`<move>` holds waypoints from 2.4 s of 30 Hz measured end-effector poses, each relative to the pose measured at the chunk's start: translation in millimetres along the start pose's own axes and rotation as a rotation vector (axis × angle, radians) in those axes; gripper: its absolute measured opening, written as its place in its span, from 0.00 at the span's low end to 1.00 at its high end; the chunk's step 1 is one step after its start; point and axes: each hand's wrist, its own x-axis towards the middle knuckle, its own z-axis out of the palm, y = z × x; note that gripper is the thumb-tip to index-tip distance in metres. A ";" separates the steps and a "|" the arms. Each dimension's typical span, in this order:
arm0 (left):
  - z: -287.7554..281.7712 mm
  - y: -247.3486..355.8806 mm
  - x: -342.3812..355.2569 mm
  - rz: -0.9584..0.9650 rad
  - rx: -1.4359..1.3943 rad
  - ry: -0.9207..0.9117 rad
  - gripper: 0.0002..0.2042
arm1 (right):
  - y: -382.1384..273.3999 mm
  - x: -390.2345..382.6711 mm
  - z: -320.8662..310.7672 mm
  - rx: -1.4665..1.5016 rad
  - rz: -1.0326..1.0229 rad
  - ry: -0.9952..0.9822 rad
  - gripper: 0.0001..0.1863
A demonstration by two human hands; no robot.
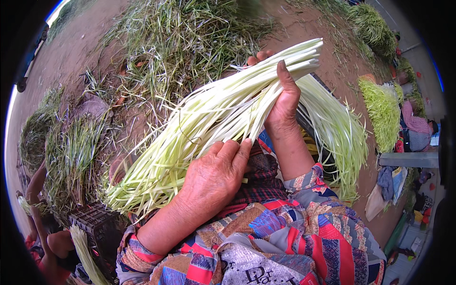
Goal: The person sits on the ground and processes long green vegetables by hand, stripping outer layers and aligning the stalks into a neat bundle.
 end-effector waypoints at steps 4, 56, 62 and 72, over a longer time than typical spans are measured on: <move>-7.6 4.8 2.7 0.035 -0.006 0.004 0.20 | -3.2 -0.3 -2.8 0.076 0.036 0.004 0.18; -111.4 2.6 83.6 -0.285 -0.993 0.209 0.03 | 1.0 -17.0 25.1 -0.321 -0.109 -0.137 0.23; -172.3 -13.7 56.8 -0.154 -1.290 0.282 0.13 | 4.7 -8.2 18.4 -0.275 -0.028 -0.081 0.23; -129.6 -77.0 47.0 -0.459 -0.685 0.388 0.17 | 9.1 -7.2 -4.6 -0.039 0.016 -0.182 0.21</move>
